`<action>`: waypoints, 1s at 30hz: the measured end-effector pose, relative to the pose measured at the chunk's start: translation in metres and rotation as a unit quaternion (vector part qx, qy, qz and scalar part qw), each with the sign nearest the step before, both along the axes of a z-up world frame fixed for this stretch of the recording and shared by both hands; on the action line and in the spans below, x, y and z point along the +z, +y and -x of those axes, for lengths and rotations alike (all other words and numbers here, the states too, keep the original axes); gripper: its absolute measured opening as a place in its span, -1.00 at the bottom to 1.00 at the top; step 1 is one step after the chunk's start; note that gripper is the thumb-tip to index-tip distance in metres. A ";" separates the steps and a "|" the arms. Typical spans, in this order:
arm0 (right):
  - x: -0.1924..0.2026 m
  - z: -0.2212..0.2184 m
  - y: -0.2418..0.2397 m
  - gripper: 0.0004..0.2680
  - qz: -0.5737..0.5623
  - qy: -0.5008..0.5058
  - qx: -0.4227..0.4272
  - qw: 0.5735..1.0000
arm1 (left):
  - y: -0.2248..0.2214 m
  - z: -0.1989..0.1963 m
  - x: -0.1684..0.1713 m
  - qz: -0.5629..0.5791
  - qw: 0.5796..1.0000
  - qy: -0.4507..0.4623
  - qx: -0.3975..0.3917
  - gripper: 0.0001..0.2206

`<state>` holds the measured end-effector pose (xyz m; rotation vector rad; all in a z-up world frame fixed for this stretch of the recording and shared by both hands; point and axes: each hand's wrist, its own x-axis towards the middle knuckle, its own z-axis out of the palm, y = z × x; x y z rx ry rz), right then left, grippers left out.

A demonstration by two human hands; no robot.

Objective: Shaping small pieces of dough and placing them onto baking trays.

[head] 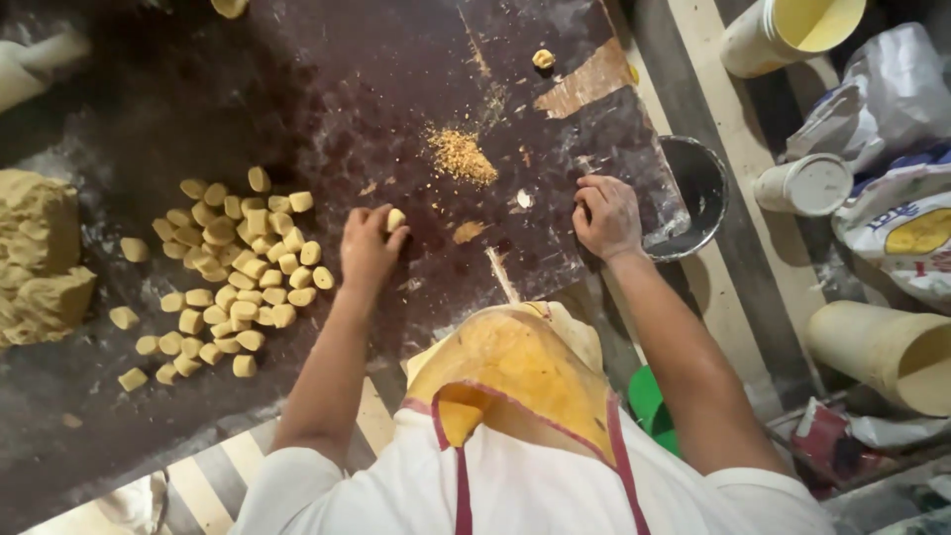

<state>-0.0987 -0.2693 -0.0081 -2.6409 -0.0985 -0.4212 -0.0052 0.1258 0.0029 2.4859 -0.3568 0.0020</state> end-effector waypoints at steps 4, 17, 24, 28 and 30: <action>0.009 0.000 0.003 -0.87 -0.002 -0.005 0.004 1.000 | 0.004 -0.011 0.002 0.012 0.999 0.029 0.039 -0.53; -0.008 -0.003 -0.004 -0.89 -0.006 -0.052 0.025 0.998 | -0.031 -0.069 -0.034 -0.183 0.978 -0.020 0.095 -0.31; -0.003 0.002 0.002 -0.90 -0.006 -0.038 0.003 0.999 | -0.017 -0.054 -0.033 -0.166 0.975 0.095 0.114 -0.32; -0.006 -0.001 -0.001 -0.90 -0.004 -0.033 0.003 0.999 | -0.016 -0.045 -0.013 -0.114 0.980 0.109 0.124 -0.33; -0.008 -0.002 -0.001 -0.89 -0.002 -0.032 0.004 0.999 | -0.020 -0.021 0.001 -0.125 0.986 0.039 0.103 -0.39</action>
